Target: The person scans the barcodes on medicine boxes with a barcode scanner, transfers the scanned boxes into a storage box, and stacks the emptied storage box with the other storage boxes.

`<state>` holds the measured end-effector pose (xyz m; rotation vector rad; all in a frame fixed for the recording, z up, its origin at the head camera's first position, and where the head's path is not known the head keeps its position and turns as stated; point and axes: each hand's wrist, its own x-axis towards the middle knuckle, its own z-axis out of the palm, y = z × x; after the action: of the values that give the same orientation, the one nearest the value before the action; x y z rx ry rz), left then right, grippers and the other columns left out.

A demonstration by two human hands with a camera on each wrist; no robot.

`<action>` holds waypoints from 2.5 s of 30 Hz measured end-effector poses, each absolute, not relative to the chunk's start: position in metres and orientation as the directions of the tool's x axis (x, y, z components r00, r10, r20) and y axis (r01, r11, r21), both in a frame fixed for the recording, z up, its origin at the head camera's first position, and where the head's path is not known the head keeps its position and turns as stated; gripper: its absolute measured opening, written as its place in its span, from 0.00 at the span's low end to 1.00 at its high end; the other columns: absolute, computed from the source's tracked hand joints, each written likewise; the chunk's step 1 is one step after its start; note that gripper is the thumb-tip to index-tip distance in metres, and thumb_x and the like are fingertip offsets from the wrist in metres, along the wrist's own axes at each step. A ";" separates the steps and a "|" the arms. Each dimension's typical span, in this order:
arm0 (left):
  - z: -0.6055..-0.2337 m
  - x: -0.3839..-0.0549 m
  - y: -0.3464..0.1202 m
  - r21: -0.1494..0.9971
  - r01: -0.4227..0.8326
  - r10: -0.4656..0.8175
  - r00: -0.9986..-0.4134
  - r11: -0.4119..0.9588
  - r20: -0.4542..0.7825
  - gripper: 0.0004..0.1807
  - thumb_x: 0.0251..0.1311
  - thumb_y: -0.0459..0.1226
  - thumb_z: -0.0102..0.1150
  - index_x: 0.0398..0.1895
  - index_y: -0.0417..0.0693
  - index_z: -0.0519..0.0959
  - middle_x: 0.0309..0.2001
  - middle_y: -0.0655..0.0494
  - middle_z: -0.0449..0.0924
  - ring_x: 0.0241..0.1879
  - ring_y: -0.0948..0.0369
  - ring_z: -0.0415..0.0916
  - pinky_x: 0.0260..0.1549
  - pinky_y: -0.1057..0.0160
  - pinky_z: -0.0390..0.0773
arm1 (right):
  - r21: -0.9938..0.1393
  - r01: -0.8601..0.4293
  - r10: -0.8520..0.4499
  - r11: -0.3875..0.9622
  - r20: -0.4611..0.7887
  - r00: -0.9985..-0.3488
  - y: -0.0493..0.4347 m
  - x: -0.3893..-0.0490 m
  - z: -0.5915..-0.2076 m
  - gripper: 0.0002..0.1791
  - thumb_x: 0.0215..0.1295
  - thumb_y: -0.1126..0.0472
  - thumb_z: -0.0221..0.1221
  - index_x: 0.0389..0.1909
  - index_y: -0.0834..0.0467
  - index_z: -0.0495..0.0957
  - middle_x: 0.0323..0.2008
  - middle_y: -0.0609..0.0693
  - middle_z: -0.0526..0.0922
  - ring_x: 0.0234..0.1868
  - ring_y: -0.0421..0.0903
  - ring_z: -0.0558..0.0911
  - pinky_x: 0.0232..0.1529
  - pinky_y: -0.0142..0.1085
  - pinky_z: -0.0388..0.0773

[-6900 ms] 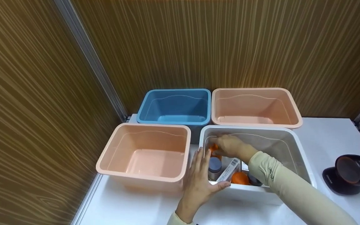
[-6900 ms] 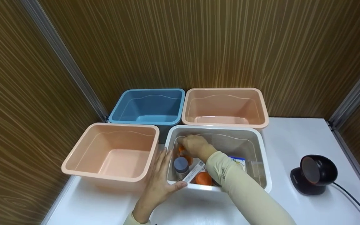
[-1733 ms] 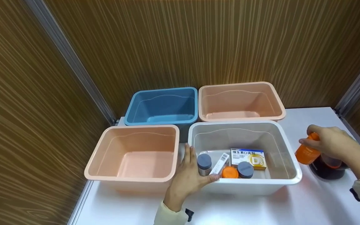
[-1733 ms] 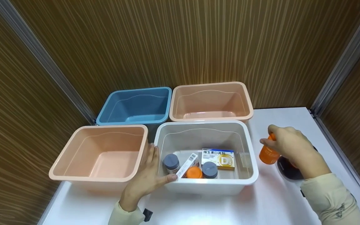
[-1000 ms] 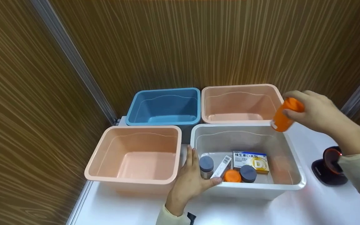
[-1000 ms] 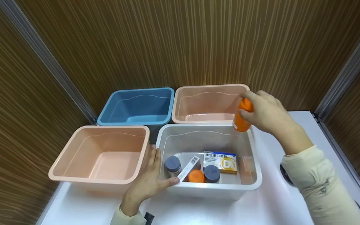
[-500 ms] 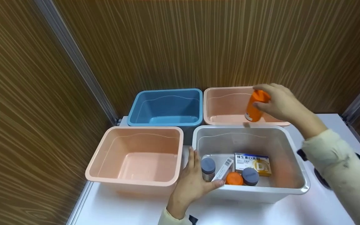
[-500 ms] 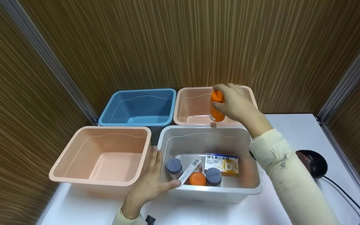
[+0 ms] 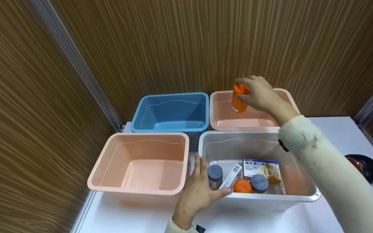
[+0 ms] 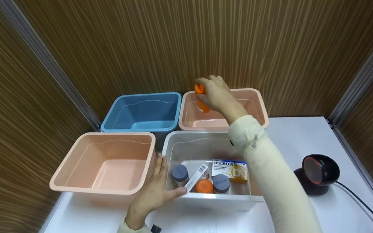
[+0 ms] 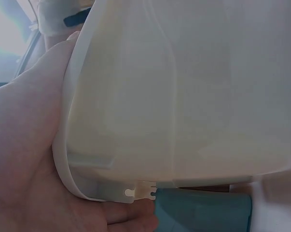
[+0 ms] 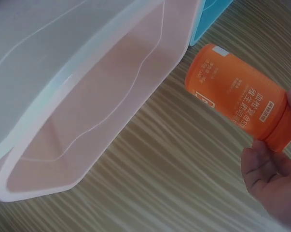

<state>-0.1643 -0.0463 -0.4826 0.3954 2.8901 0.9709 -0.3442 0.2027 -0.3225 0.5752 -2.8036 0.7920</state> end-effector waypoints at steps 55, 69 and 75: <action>-0.483 -0.148 -0.036 0.617 0.176 0.232 -0.973 0.767 -0.011 0.75 0.40 0.76 0.64 0.81 0.40 0.44 0.81 0.44 0.30 0.74 0.43 0.55 0.69 0.45 0.59 | -0.492 -0.351 -0.287 0.797 0.204 -0.936 0.088 -0.424 -0.394 0.31 0.62 0.74 0.65 0.66 0.57 0.72 0.57 0.61 0.73 0.58 0.60 0.72 0.61 0.52 0.73; -0.480 -0.149 -0.039 0.658 0.119 0.224 -0.971 0.744 -0.078 0.75 0.40 0.73 0.69 0.82 0.41 0.43 0.81 0.47 0.28 0.73 0.42 0.55 0.68 0.42 0.60 | -0.397 -0.402 -0.351 0.825 0.199 -0.915 0.081 -0.428 -0.403 0.34 0.59 0.75 0.65 0.68 0.60 0.70 0.57 0.66 0.73 0.56 0.63 0.76 0.58 0.54 0.75; -0.485 -0.146 -0.042 0.663 0.128 0.214 -0.975 0.738 -0.051 0.77 0.38 0.76 0.67 0.81 0.39 0.44 0.81 0.45 0.30 0.72 0.40 0.57 0.66 0.43 0.64 | -0.396 -0.382 -0.355 0.835 0.143 -0.924 0.071 -0.429 -0.413 0.35 0.61 0.75 0.64 0.69 0.57 0.69 0.57 0.64 0.71 0.55 0.60 0.77 0.57 0.52 0.76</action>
<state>-0.1460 -0.0416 -0.4852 0.2780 2.8120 1.0591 -0.4294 0.0709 -0.4133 0.5926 -2.9483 0.6561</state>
